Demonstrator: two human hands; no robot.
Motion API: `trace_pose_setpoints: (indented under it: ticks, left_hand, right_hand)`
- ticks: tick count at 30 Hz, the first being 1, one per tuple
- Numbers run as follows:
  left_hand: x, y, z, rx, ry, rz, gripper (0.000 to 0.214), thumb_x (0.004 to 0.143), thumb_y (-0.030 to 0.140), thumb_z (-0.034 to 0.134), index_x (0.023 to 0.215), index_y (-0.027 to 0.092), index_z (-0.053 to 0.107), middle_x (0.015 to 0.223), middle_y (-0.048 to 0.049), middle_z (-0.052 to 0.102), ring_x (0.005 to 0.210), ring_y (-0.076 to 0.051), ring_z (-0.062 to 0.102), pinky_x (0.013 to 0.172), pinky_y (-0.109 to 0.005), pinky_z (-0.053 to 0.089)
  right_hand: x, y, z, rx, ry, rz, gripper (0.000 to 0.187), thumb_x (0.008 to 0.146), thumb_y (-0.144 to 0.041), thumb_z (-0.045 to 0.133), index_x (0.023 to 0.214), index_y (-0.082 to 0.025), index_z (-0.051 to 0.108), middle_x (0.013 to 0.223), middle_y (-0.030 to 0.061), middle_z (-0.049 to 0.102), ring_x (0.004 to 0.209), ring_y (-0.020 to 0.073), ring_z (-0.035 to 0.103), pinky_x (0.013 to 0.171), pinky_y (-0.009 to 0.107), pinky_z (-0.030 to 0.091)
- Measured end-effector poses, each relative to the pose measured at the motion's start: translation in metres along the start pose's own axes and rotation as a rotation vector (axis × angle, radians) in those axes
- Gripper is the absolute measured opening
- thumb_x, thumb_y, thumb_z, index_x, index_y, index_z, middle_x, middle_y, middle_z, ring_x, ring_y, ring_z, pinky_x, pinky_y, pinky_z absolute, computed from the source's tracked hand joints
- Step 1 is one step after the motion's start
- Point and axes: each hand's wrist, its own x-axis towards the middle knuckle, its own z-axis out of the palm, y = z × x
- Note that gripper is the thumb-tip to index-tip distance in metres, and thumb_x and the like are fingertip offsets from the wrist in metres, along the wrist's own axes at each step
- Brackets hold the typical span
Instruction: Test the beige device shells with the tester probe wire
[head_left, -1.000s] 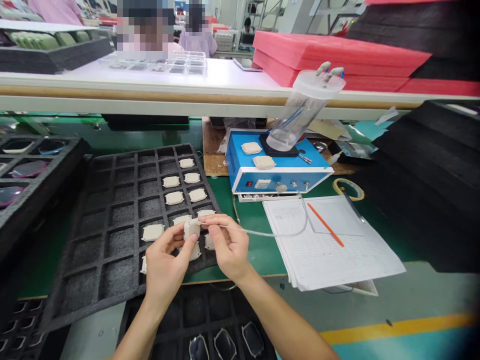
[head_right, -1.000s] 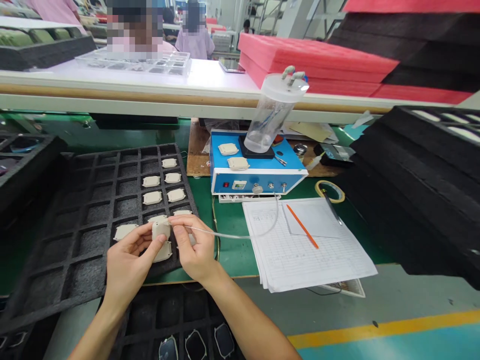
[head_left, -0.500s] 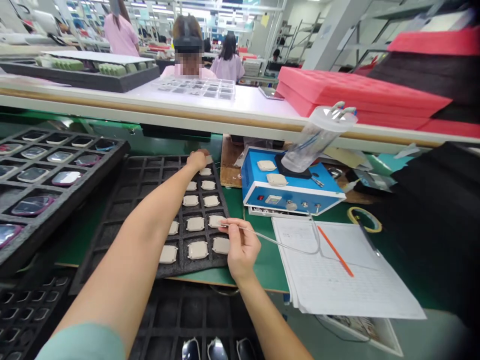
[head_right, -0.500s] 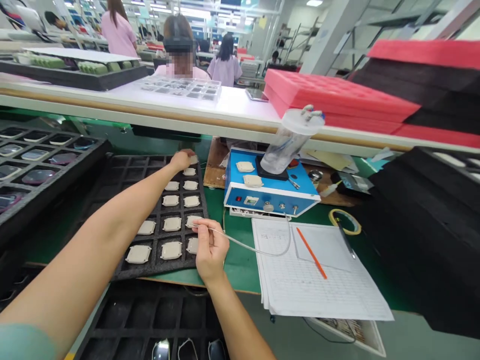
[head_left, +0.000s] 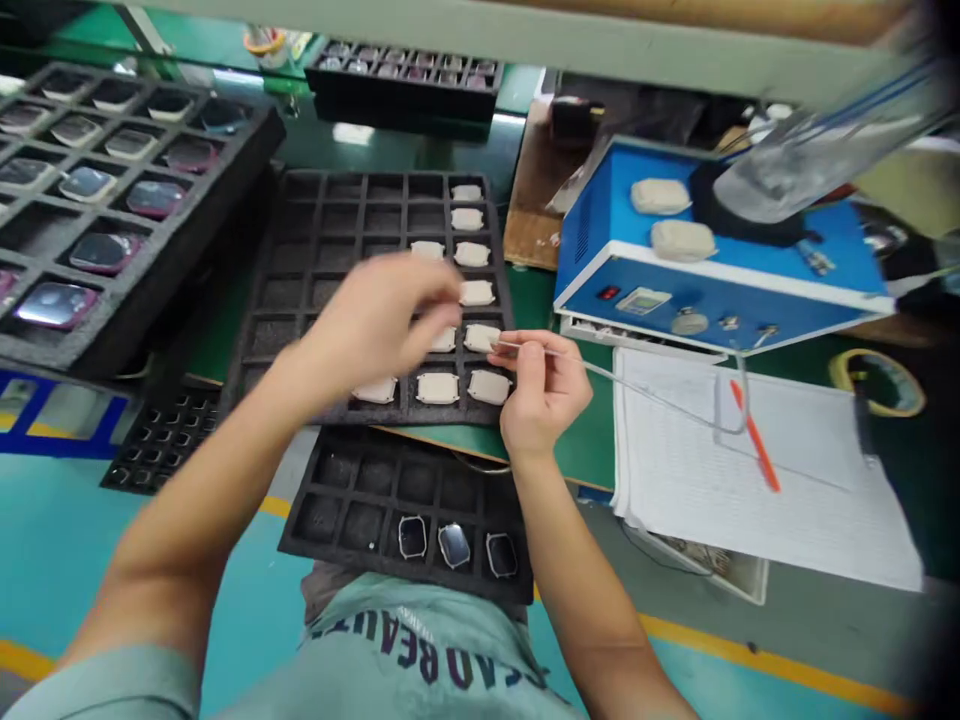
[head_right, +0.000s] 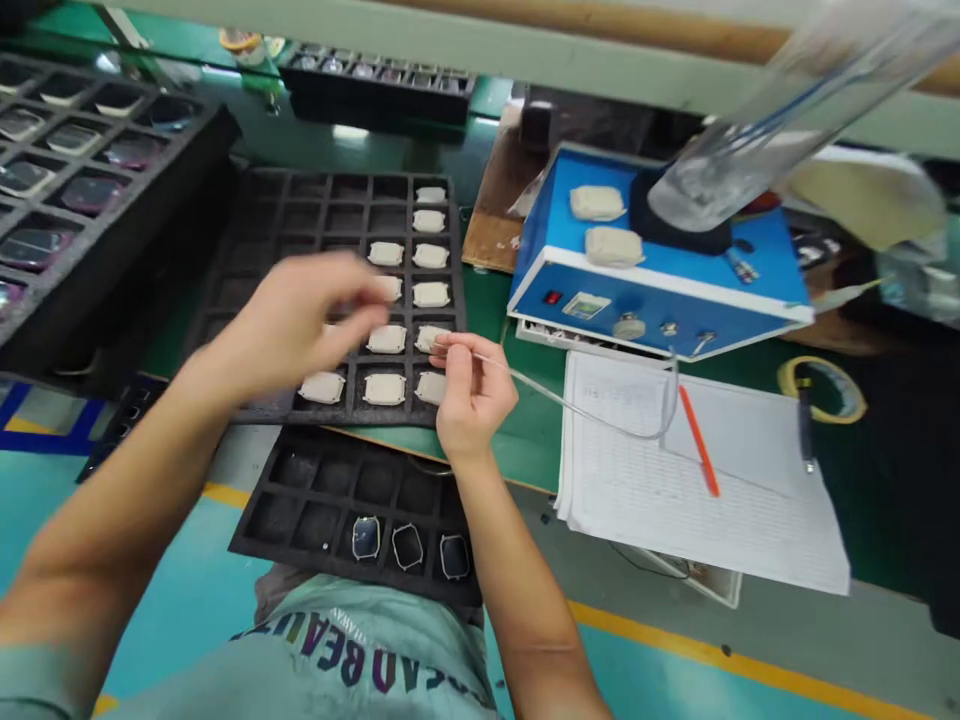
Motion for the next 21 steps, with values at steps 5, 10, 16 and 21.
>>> trace_pose_setpoints:
  ticks: [5, 10, 16, 21]
  left_hand:
    - [-0.164, -0.054, 0.029, 0.446, -0.765, -0.022, 0.015, 0.096, 0.018, 0.064, 0.100, 0.021, 0.078, 0.095, -0.0044, 0.077, 0.090, -0.023, 0.072, 0.076, -0.033, 0.053]
    - [-0.222, -0.087, 0.076, 0.846, -0.798, -0.100, 0.026, 0.096, 0.029, 0.067, 0.112, 0.010, 0.074, 0.109, -0.0155, 0.074, 0.104, -0.031, 0.070, 0.080, -0.039, 0.057]
    - [-0.218, -0.078, 0.078, 0.888, -0.878, 0.073, 0.027, 0.092, 0.005, 0.058, 0.116, 0.003, 0.071, 0.099, -0.0211, 0.075, 0.091, -0.030, 0.073, 0.075, -0.038, 0.058]
    - [-0.225, -0.086, 0.077, 1.007, -0.899, 0.291, 0.041, 0.089, -0.001, 0.049, 0.126, -0.004, 0.067, 0.118, -0.0374, 0.069, 0.098, -0.037, 0.075, 0.072, -0.040, 0.060]
  right_hand:
    - [0.001, 0.000, -0.002, -0.039, -0.035, -0.007, 0.019, 0.100, -0.039, 0.061, 0.097, -0.022, 0.070, 0.090, 0.0009, 0.073, 0.072, 0.0132, 0.074, 0.063, 0.026, 0.065]
    - [0.002, 0.003, -0.003, -0.056, -0.047, -0.023, 0.023, 0.101, -0.044, 0.060, 0.098, -0.023, 0.068, 0.091, 0.0001, 0.072, 0.072, 0.0120, 0.073, 0.061, 0.024, 0.063]
    - [0.001, 0.002, -0.002, -0.067, -0.040, 0.022, 0.022, 0.099, -0.044, 0.061, 0.096, -0.023, 0.067, 0.091, -0.0002, 0.072, 0.069, 0.0117, 0.072, 0.059, 0.024, 0.062]
    - [0.000, -0.003, 0.001, -0.068, -0.044, 0.069, 0.021, 0.098, -0.044, 0.063, 0.096, -0.023, 0.067, 0.090, 0.0007, 0.073, 0.069, 0.0134, 0.073, 0.061, 0.027, 0.063]
